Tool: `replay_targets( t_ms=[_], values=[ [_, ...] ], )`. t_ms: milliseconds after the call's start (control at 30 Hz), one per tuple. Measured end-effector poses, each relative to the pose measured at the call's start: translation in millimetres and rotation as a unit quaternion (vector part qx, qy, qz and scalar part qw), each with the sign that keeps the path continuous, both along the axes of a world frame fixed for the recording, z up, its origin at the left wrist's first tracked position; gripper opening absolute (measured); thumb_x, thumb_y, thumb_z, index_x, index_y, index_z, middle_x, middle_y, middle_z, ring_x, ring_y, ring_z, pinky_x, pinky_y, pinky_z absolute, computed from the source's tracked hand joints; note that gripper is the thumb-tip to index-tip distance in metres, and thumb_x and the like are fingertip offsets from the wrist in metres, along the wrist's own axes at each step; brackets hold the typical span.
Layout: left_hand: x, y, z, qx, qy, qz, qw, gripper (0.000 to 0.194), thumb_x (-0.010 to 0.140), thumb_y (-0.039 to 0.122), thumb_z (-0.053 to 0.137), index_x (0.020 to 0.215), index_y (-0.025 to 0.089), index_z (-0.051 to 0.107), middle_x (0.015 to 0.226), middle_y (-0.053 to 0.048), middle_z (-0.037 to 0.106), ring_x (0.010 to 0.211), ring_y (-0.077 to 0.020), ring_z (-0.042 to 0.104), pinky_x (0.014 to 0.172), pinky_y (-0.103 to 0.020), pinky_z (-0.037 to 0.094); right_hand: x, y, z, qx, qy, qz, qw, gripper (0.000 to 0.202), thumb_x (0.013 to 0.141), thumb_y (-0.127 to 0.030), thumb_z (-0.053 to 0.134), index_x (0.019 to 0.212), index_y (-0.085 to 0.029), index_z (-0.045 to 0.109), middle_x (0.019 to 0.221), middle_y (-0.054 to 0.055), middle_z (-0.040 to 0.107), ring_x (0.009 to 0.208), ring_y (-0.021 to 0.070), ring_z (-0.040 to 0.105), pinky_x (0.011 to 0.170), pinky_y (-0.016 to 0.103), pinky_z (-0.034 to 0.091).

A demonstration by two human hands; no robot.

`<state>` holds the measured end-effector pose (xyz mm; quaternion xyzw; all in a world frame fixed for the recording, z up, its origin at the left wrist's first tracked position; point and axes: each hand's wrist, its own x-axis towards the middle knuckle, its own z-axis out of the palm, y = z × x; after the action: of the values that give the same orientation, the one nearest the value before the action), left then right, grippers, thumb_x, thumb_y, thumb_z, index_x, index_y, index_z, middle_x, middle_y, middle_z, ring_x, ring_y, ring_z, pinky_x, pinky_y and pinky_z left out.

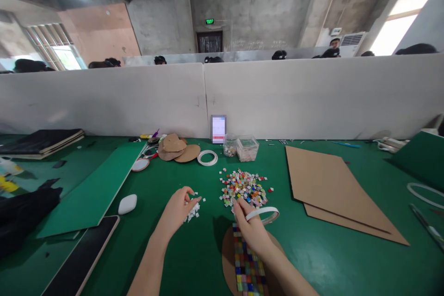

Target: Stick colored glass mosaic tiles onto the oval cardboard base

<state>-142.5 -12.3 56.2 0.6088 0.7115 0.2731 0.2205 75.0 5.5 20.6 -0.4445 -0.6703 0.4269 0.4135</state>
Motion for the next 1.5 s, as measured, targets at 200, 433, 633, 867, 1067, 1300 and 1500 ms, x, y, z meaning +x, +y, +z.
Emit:
replay_targets(
  t_ms=[200, 433, 633, 867, 1067, 1300, 1500],
  values=[
    [-1, 0, -2.1, 0.002, 0.049, -0.019, 0.999, 0.018, 0.080, 0.029, 0.039, 0.076, 0.019, 0.053, 0.073, -0.001, 0.050, 0.066, -0.0152, 0.051, 0.058, -0.024, 0.035, -2, -4, 12.1, -0.033, 0.012, 0.086, 0.996, 0.027, 0.088, -0.036, 0.034, 0.064, -0.022, 0.033, 0.059, -0.006, 0.032, 0.055, 0.0113, 0.031, 0.052, 0.023, 0.029],
    [2, 0, 0.7, 0.007, 0.136, 0.009, 0.991, 0.034, 0.083, 0.035, 0.037, 0.053, 0.020, 0.040, 0.053, 0.001, 0.041, 0.056, -0.0167, 0.046, 0.053, -0.026, 0.030, -1, -4, 13.9, -0.018, 0.006, 0.081, 0.997, 0.027, 0.088, -0.032, 0.036, 0.063, -0.022, 0.035, 0.059, -0.006, 0.033, 0.054, 0.0108, 0.031, 0.051, 0.023, 0.027],
    [-1, 0, 3.7, -0.005, 0.045, 0.024, 0.999, 0.012, 0.076, 0.026, 0.044, 0.083, 0.020, 0.052, 0.072, -0.002, 0.056, 0.059, -0.0151, 0.051, 0.051, -0.022, 0.033, -1, -4, 12.5, -0.022, 0.029, 0.088, 0.995, 0.027, 0.087, -0.034, 0.037, 0.064, -0.021, 0.037, 0.059, -0.005, 0.034, 0.054, 0.0105, 0.032, 0.049, 0.022, 0.029],
    [37, -3, 9.2, 0.046, -0.083, -0.058, 0.994, 0.036, 0.084, 0.044, 0.035, 0.098, 0.019, 0.057, 0.054, 0.005, 0.045, 0.046, -0.0115, 0.041, 0.046, -0.021, 0.029, -6, -4, 6.6, -0.079, 0.079, 0.092, 0.989, 0.030, 0.086, -0.043, 0.038, 0.065, -0.021, 0.040, 0.058, -0.005, 0.035, 0.052, 0.0102, 0.033, 0.046, 0.021, 0.030],
    [82, -12, -0.2, 0.048, -0.154, -0.151, 0.975, 0.041, 0.085, 0.043, 0.039, 0.116, 0.021, 0.053, 0.087, -0.005, 0.065, 0.076, -0.0187, 0.058, 0.071, -0.027, 0.044, -12, -5, 13.9, -0.111, 0.139, 0.074, 0.981, 0.035, 0.077, -0.051, 0.048, 0.063, -0.019, 0.048, 0.055, -0.005, 0.039, 0.051, 0.0098, 0.033, 0.046, 0.021, 0.029],
    [88, -11, -4.5, 0.078, -0.229, -0.075, 0.967, 0.042, 0.086, 0.046, 0.035, 0.102, 0.017, 0.062, 0.084, -0.006, 0.066, 0.075, -0.0195, 0.060, 0.072, -0.029, 0.047, -15, -8, 20.5, -0.240, 0.237, 0.097, 0.936, 0.040, 0.071, -0.058, 0.051, 0.064, -0.019, 0.048, 0.043, -0.010, 0.030, 0.036, 0.0051, 0.021, 0.036, 0.020, 0.016],
    [63, -5, 4.5, 0.063, -0.309, -0.012, 0.949, 0.049, 0.084, 0.049, 0.033, 0.114, 0.014, 0.048, 0.059, 0.001, 0.054, 0.047, -0.0112, 0.048, 0.041, -0.019, 0.034, 4, -8, 35.3, -0.293, 0.175, 0.260, 0.903, 0.031, 0.073, -0.044, 0.060, 0.060, -0.018, 0.050, 0.037, -0.012, 0.030, 0.031, 0.0026, 0.018, 0.033, 0.019, 0.011]
  ],
)
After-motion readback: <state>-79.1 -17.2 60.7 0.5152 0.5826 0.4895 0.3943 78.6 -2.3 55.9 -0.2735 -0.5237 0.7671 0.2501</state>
